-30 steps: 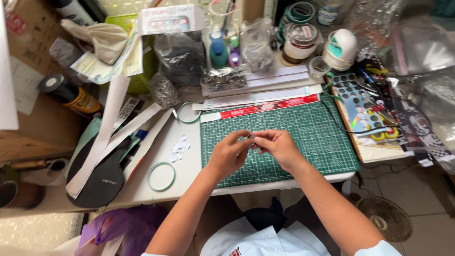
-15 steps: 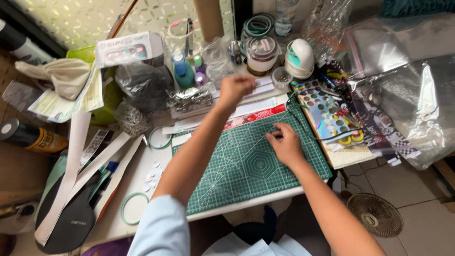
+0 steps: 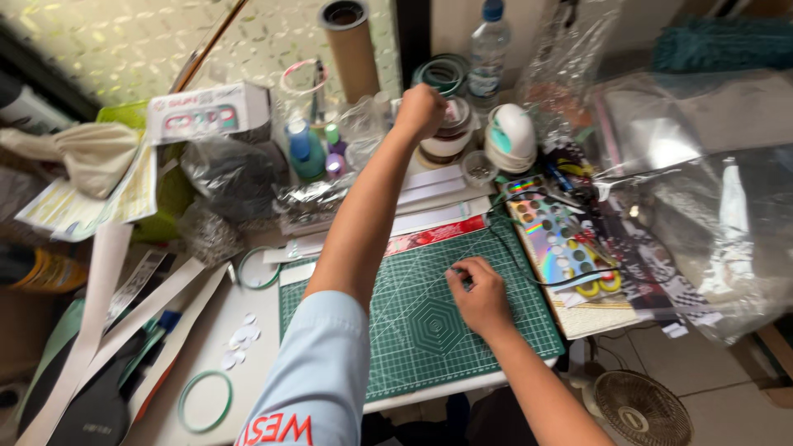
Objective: The person gathers small dark keychains on a green cutting mat, places them into a clear plastic bag, and seals it. They then handle a roll of green tape and small white circular stickers on the table.
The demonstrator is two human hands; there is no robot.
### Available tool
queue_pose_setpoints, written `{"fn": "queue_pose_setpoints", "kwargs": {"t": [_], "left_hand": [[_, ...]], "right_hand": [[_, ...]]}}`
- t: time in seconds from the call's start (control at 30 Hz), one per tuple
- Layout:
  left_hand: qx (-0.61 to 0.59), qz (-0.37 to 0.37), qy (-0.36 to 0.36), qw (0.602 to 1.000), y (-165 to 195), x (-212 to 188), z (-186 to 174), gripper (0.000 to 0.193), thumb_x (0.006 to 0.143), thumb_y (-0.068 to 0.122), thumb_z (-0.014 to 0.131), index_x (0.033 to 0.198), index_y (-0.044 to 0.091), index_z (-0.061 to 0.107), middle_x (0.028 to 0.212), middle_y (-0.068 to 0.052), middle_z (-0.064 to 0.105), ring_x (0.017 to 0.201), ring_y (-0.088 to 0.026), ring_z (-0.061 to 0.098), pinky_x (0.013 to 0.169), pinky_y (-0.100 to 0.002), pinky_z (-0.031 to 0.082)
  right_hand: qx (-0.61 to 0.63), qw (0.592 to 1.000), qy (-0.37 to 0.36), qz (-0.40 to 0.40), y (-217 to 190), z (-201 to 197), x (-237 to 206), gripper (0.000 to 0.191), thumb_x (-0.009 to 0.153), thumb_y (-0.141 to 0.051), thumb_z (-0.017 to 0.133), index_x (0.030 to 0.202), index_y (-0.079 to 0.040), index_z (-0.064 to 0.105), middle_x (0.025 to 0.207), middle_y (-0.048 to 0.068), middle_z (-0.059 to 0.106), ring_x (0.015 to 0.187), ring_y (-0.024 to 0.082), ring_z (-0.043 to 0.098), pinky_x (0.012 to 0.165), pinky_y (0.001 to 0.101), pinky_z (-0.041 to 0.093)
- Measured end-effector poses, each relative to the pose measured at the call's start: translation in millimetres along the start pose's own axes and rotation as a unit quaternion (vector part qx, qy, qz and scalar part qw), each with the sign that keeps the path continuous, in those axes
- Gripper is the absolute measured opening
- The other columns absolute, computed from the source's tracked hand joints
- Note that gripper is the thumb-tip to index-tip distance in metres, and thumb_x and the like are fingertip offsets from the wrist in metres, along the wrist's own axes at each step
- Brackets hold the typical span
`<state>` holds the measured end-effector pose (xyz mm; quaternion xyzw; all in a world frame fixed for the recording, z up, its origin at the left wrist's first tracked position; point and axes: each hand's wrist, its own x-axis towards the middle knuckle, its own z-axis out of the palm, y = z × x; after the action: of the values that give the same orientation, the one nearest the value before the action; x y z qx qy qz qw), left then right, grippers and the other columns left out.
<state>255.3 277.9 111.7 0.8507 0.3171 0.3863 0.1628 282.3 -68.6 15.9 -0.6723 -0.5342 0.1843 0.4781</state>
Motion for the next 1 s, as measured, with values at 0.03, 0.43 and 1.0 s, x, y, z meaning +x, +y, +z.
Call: {"fn": "queue_pose_setpoints", "kwargs": {"t": [0.03, 0.43, 1.0], "left_hand": [[0.012, 0.045, 0.008, 0.999, -1.4, -2.1, -1.7, 0.013, 0.074, 0.007, 0.067, 0.077, 0.009, 0.079, 0.082, -0.02, 0.073, 0.08, -0.04, 0.071, 0.074, -0.046, 0.058], [0.007, 0.046, 0.103, 0.994, 94.3, -305.1, -104.0, 0.026, 0.09, 0.024, 0.076, 0.112, 0.012, 0.07, 0.1, -0.008, 0.069, 0.091, -0.031, 0.067, 0.078, -0.043, 0.053], [-0.276, -0.164, 0.013, 0.947, 159.1, -452.9, -162.3, 0.066, 0.094, 0.031, 0.075, 0.152, 0.015, 0.049, 0.151, -0.017, 0.051, 0.135, -0.033, 0.054, 0.109, -0.042, 0.049]], "right_hand": [[-0.001, 1.0, 0.013, -0.021, 4.6, 3.7, 0.6, 0.018, 0.089, -0.019, 0.074, 0.096, -0.003, 0.073, 0.096, 0.008, 0.072, 0.08, 0.019, 0.071, 0.066, 0.0321, 0.056], [0.135, 0.976, -0.064, 0.159, 50.6, 5.2, 22.7, 0.019, 0.099, -0.017, 0.079, 0.111, -0.005, 0.071, 0.092, 0.001, 0.065, 0.079, 0.01, 0.056, 0.07, 0.0272, 0.046], [0.904, 0.243, -0.342, 0.085, -138.1, 99.4, 40.7, 0.047, 0.107, -0.044, 0.064, 0.132, -0.005, 0.057, 0.118, 0.006, 0.065, 0.104, 0.014, 0.062, 0.096, 0.029, 0.05]]}}
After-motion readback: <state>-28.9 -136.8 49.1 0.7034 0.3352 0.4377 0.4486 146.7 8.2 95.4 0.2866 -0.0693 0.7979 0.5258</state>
